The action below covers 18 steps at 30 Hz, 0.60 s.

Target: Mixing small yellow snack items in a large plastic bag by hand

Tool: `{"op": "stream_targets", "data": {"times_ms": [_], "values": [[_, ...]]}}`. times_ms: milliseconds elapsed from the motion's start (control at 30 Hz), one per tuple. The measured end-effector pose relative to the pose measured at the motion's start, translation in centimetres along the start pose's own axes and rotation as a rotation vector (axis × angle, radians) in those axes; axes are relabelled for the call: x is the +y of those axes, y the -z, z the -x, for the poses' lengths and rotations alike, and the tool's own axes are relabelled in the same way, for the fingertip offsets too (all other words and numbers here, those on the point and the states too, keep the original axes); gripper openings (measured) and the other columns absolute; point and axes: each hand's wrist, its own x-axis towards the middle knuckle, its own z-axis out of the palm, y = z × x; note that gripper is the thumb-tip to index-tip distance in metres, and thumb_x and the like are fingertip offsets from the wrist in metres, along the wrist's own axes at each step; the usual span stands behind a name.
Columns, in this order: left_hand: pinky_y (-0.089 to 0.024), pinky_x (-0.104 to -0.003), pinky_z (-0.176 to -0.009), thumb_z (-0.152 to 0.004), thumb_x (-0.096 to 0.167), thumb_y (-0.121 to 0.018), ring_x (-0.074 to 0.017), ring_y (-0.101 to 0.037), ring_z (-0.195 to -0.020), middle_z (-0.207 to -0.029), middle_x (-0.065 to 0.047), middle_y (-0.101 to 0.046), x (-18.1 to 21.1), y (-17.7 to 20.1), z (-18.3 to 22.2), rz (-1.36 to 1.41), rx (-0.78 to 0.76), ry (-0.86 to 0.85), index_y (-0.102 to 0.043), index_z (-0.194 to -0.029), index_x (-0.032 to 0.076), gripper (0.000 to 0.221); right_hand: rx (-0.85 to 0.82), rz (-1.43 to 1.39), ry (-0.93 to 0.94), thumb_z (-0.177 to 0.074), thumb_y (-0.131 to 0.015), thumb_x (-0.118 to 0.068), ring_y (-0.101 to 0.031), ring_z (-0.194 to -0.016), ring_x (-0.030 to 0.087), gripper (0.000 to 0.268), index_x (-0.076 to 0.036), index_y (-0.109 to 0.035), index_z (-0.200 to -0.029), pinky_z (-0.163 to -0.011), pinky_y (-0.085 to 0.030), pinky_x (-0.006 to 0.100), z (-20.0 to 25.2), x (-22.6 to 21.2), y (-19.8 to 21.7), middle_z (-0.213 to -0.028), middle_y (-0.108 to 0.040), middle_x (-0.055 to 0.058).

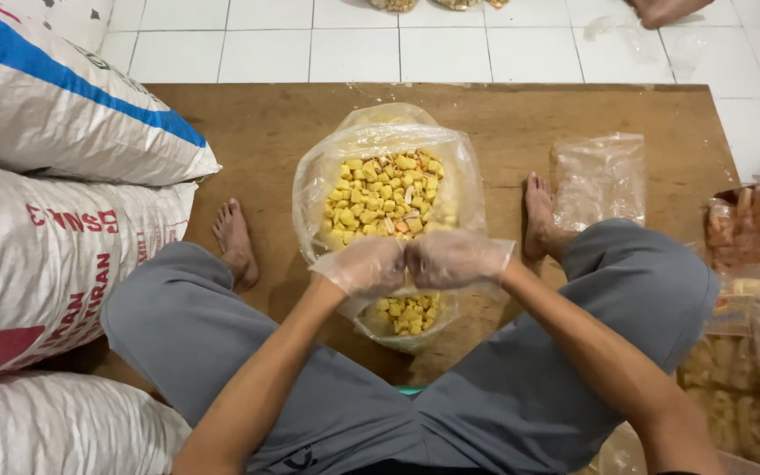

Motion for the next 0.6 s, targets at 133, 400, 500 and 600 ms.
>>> {"op": "stream_targets", "data": {"times_ms": [133,400,500,600], "values": [[-0.059,-0.055,-0.085,-0.081,0.027,-0.059,-0.0453,-0.073,-0.099,-0.088,-0.022,-0.077,-0.2,-1.8,-0.9,-0.049,-0.075,-0.046,-0.077,-0.087,0.007,0.028,-0.083,0.085,-0.057,-0.084,-0.066,-0.045,-0.070,-0.106,0.040,0.037,-0.014,-0.075,-0.101,-0.088,-0.056,0.055,-0.6,0.8,-2.5,-0.102,-0.077,0.018],[-0.059,-0.053,-0.088,-0.084,0.021,-0.057,-0.0433,-0.073,-0.104,-0.101,-0.025,-0.077,-1.6,-0.5,-1.1,-0.249,-0.012,0.011,-0.080,-0.100,0.004,0.033,0.053,0.140,-0.124,-0.083,-0.066,-0.042,-0.073,-0.099,0.039,0.036,-0.010,-0.076,-0.097,-0.086,-0.059,0.053,-2.8,1.9,-3.5,-0.096,-0.078,0.018],[-0.061,-0.053,-0.082,-0.084,0.022,-0.059,-0.0390,-0.075,-0.099,-0.096,-0.020,-0.077,-3.7,-0.1,-3.3,-0.246,0.082,0.142,-0.079,-0.093,0.007,0.027,0.252,0.216,0.014,-0.085,-0.070,-0.036,-0.074,-0.092,0.041,0.032,-0.006,-0.068,-0.097,-0.082,-0.060,0.052,-1.9,0.7,-1.9,-0.087,-0.075,0.019],[-0.061,-0.054,-0.079,-0.084,0.023,-0.058,-0.0371,-0.076,-0.097,-0.096,-0.017,-0.078,-6.3,-0.8,-6.5,-0.306,0.158,0.197,-0.079,-0.093,0.010,0.026,0.355,0.573,0.092,-0.083,-0.068,-0.030,-0.074,-0.092,0.034,0.025,-0.009,-0.067,-0.097,-0.081,-0.061,0.046,-9.1,11.7,-5.9,-0.089,-0.073,0.016]]}}
